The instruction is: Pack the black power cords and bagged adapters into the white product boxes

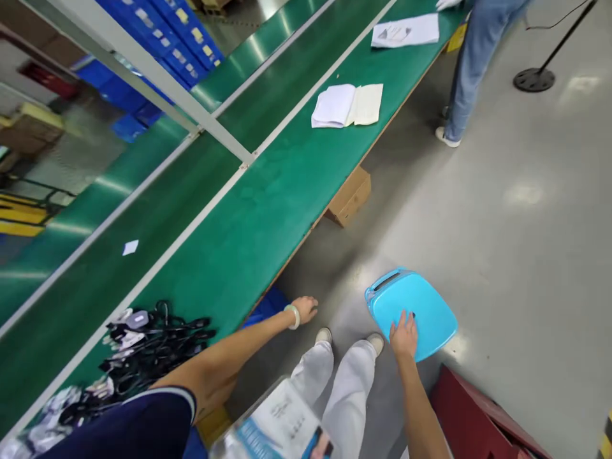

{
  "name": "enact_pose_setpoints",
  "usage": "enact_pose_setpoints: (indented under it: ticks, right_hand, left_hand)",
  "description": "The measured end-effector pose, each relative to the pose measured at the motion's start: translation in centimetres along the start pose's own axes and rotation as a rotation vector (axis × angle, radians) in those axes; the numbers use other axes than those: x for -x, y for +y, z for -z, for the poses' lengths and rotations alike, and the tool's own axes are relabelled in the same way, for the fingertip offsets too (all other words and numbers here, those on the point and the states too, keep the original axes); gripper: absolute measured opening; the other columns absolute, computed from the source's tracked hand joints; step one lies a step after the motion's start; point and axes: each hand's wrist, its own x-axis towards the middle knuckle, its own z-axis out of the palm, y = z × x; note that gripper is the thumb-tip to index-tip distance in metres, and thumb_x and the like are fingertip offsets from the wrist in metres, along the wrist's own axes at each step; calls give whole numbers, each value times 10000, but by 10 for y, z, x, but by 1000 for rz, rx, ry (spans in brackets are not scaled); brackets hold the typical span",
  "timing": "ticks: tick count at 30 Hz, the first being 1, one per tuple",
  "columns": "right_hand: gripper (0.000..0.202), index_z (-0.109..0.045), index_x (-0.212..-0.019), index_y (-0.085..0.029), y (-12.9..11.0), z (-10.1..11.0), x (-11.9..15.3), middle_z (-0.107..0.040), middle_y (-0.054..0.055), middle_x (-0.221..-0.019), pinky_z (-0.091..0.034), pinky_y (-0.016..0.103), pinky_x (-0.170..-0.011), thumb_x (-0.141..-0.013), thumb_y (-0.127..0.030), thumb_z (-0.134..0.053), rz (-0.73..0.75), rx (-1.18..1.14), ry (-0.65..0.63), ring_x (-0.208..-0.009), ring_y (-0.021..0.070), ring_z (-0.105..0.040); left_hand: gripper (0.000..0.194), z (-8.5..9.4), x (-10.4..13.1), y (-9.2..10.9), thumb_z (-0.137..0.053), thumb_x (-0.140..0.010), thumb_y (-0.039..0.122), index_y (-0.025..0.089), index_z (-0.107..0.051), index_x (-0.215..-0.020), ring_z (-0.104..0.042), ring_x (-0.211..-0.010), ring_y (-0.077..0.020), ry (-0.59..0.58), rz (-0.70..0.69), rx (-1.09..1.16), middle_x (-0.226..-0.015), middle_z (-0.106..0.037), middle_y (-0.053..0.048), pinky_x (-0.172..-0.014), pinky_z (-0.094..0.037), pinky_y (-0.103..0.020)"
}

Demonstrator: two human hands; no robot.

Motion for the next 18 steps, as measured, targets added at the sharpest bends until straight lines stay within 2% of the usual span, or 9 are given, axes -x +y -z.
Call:
enact_pose_setpoints:
  ticks: [2,4,8,11,14,18]
  right_hand:
    - [595,-333,-1489,-49,14,-12,-29,-248,219,-1540,-349,446,-1061,-958,-316,-337,84,36,60,-1376,347,-305]
    - [593,-350,-1478,-30,31,-26,-47,-210,226,-1556,-324,468,-1078,-981,-351,-312,135,50,138,-1405,350,-256]
    - [622,-324,-1490,-34,58,-49,-60,-151,209,-1577,-292,507,-1096,-1009,-425,-271,229,38,289,-1434,348,-209]
    - [632,-307,-1500,-55,65,-59,-63,-185,208,-1566,-311,522,-1078,-1006,-448,-318,261,39,355,-1422,357,-252]
    - [663,-257,-1522,-81,67,-65,-66,-236,210,-1547,-351,535,-1041,-990,-460,-373,275,50,383,-1397,373,-309]
    - [724,-211,-1544,-154,71,-80,-73,-345,198,-1502,-442,555,-934,-938,-453,-474,268,46,431,-1312,403,-435]
  left_hand:
    - [260,8,-55,-1,-585,-908,330,149,-642,-1086,-607,-1090,-232,41,130,0,-1157,-651,-101,-977,-472,-446]
    - [322,25,-113,-1,-557,-932,380,139,-612,-1137,-601,-1090,-225,99,245,1,-1181,-631,-102,-975,-471,-459]
    - [394,79,-227,4,-491,-959,382,125,-536,-1254,-541,-1189,-254,281,400,3,-1296,-560,-138,-1022,-424,-474]
    - [425,127,-305,11,-410,-970,321,98,-461,-1328,-426,-1310,-272,436,422,4,-1383,-482,-181,-1086,-347,-421]
    - [416,171,-375,17,-393,-958,302,125,-456,-1329,-349,-1359,-262,545,393,5,-1418,-450,-161,-1125,-275,-387]
    - [406,211,-457,14,-380,-954,279,106,-473,-1309,-373,-1333,-265,620,408,32,-1397,-469,-176,-1114,-280,-390]
